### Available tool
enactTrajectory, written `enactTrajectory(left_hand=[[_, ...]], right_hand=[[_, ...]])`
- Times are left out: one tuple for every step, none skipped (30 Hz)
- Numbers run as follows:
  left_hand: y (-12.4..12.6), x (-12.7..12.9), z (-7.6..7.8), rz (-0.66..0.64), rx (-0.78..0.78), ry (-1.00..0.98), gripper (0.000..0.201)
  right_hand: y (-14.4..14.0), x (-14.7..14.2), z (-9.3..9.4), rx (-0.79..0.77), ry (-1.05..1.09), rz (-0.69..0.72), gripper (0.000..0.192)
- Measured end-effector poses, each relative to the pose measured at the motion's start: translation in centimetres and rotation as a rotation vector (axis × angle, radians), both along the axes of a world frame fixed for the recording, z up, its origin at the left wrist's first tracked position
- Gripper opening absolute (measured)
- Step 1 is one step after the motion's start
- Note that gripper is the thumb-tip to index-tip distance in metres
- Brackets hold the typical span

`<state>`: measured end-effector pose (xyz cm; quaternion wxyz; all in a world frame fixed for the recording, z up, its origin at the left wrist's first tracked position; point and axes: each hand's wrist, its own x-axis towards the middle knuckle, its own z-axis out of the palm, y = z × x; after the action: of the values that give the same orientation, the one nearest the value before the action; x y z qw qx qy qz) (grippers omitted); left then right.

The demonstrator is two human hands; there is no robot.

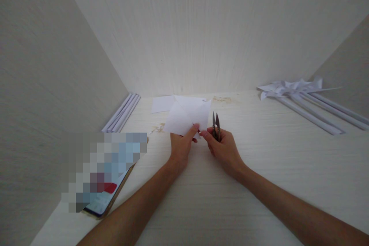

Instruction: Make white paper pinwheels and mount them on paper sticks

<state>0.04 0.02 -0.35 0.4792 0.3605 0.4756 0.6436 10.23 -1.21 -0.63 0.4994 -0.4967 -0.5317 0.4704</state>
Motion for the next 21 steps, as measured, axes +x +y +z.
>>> enactTrajectory(left_hand=[[-0.01, 0.01, -0.01, -0.003, -0.001, 0.002, 0.020], [-0.02, 0.02, -0.02, -0.006, -0.003, 0.006, 0.020], [-0.04, 0.02, -0.02, -0.006, -0.007, 0.009, 0.020], [-0.06, 0.03, -0.01, -0.008, -0.010, 0.012, 0.020], [-0.08, 0.04, 0.01, -0.010, -0.013, 0.014, 0.020], [-0.11, 0.04, 0.04, -0.015, -0.014, 0.017, 0.020], [-0.14, 0.05, 0.07, -0.021, -0.014, 0.019, 0.019], [-0.17, 0.05, 0.10, -0.029, -0.013, 0.019, 0.018], [-0.19, 0.06, 0.12, -0.037, -0.012, 0.017, 0.018], [-0.21, 0.07, 0.15, -0.044, -0.013, 0.015, 0.018], [-0.22, 0.08, 0.16, -0.050, -0.017, 0.011, 0.018], [-0.24, 0.10, 0.17, -0.058, -0.021, 0.010, 0.019], [-0.26, 0.12, 0.17, -0.069, -0.024, 0.013, 0.018], [-0.29, 0.14, 0.16, -0.083, -0.024, 0.020, 0.018], [-0.32, 0.16, 0.14, -0.100, -0.020, 0.029, 0.016], [-0.35, 0.17, 0.10, -0.117, -0.015, 0.040, 0.015], [-0.37, 0.18, 0.06, -0.132, -0.008, 0.050, 0.014], [-0.38, 0.16, 0.02, -0.140, -0.002, 0.060, 0.014], [-0.37, 0.13, -0.03, -0.138, 0.003, 0.066, 0.014], [-0.34, 0.08, -0.08, -0.126, 0.006, 0.068, 0.014], [-0.28, 0.01, -0.13, -0.102, 0.010, 0.066, 0.015]], right_hand=[[0.00, 0.00, -0.02, -0.002, 0.009, -0.001, 0.027], [0.01, 0.01, -0.04, -0.006, 0.020, -0.002, 0.027], [0.02, 0.02, -0.07, -0.010, 0.030, -0.004, 0.027], [0.03, 0.03, -0.09, -0.016, 0.040, -0.004, 0.027], [0.05, 0.04, -0.11, -0.020, 0.050, -0.004, 0.027], [0.07, 0.05, -0.11, -0.021, 0.059, -0.002, 0.027], [0.08, 0.05, -0.10, -0.021, 0.067, 0.001, 0.027], [0.09, 0.05, -0.09, -0.021, 0.075, 0.003, 0.027], [0.10, 0.05, -0.08, -0.019, 0.082, 0.003, 0.027], [0.11, 0.04, -0.07, -0.018, 0.087, 0.000, 0.027], [0.12, 0.03, -0.08, -0.017, 0.090, -0.007, 0.027], [0.13, 0.03, -0.10, -0.018, 0.094, -0.013, 0.027], [0.14, 0.03, -0.14, -0.020, 0.103, -0.018, 0.027], [0.15, 0.03, -0.19, -0.023, 0.116, -0.019, 0.028], [0.16, 0.03, -0.23, -0.030, 0.134, -0.015, 0.028], [0.16, 0.03, -0.27, -0.038, 0.156, -0.009, 0.028], [0.15, 0.02, -0.28, -0.045, 0.177, -0.001, 0.028], [0.13, 0.02, -0.26, -0.052, 0.195, 0.008, 0.028], [0.11, 0.01, -0.21, -0.058, 0.212, 0.024, 0.028], [0.07, 0.00, -0.13, -0.065, 0.234, 0.051, 0.028], [0.02, -0.01, -0.04, -0.079, 0.265, 0.092, 0.028]])
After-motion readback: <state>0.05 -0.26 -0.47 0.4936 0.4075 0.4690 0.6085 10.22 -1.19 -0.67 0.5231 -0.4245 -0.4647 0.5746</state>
